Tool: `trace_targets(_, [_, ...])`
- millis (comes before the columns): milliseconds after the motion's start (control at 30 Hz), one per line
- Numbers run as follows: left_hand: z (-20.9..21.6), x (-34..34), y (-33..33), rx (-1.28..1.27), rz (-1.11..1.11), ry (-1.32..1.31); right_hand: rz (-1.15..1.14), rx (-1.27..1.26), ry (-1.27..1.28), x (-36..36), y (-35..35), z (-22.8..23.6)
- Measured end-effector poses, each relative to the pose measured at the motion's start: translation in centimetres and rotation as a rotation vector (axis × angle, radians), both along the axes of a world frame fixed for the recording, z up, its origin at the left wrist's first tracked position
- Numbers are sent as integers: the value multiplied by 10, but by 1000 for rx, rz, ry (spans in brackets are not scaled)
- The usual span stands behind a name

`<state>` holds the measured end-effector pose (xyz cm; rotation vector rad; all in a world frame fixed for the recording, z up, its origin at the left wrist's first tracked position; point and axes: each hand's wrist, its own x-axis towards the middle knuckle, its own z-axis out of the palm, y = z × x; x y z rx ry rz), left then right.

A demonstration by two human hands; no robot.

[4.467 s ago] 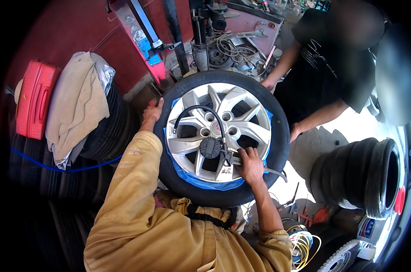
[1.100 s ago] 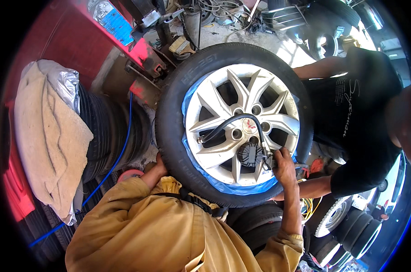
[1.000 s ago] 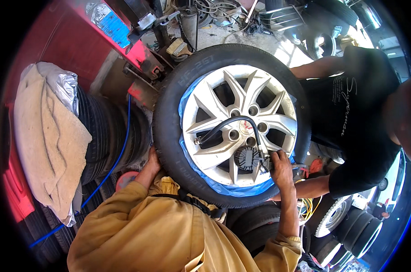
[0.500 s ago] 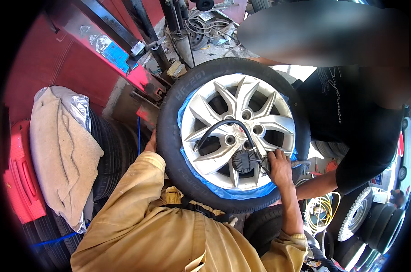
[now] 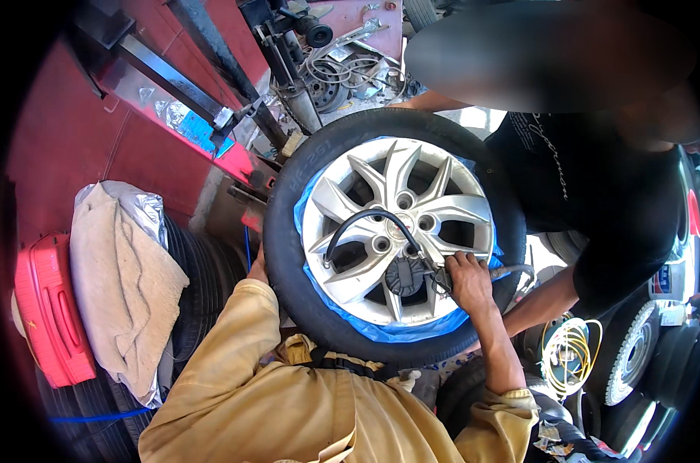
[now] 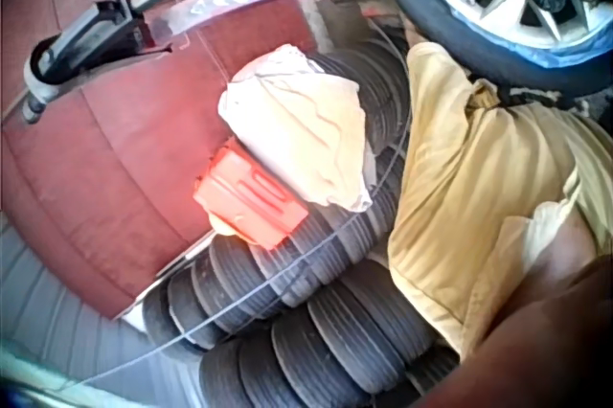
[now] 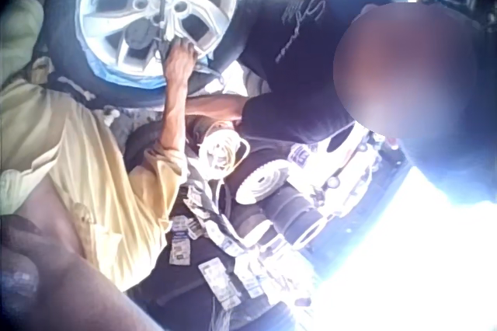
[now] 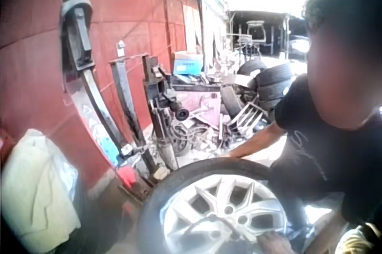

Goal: The person wraps a car tire with a blue plastic bag, smoothing it around the rim and sidewall. The person then lifts the wrapped tire and stacks it on top of other tires.

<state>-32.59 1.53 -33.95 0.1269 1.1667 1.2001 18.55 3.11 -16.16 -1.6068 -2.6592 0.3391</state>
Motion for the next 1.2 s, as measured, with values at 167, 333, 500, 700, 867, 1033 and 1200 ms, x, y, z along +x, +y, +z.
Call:
trace_targets(167, [16,-18,-3,-9,-16,56,-8,31,17,-3,7,-3])
trace_targets(333, [22,-27,-14,-35,11,83,12,100,51,1,10,-12])
trace_targets(500, [-5,-33,-12,-51,38,15,-13,35,-19,-4,7,3])
trace_targets(700, [-55,-31,-20,-5,44,-58,-29,-19,-58,-5,2,7])
trace_targets(867, [-92,-57,-48,90,85,46,21,-2,-36,-22,13,2])
trace_targets(1033, [54,15,-17,-70,259,117,10,-11,-85,-12,13,2])
trace_targets(1200, [86,37,-36,117,156,596,37,-26,-58,-12,15,-3])
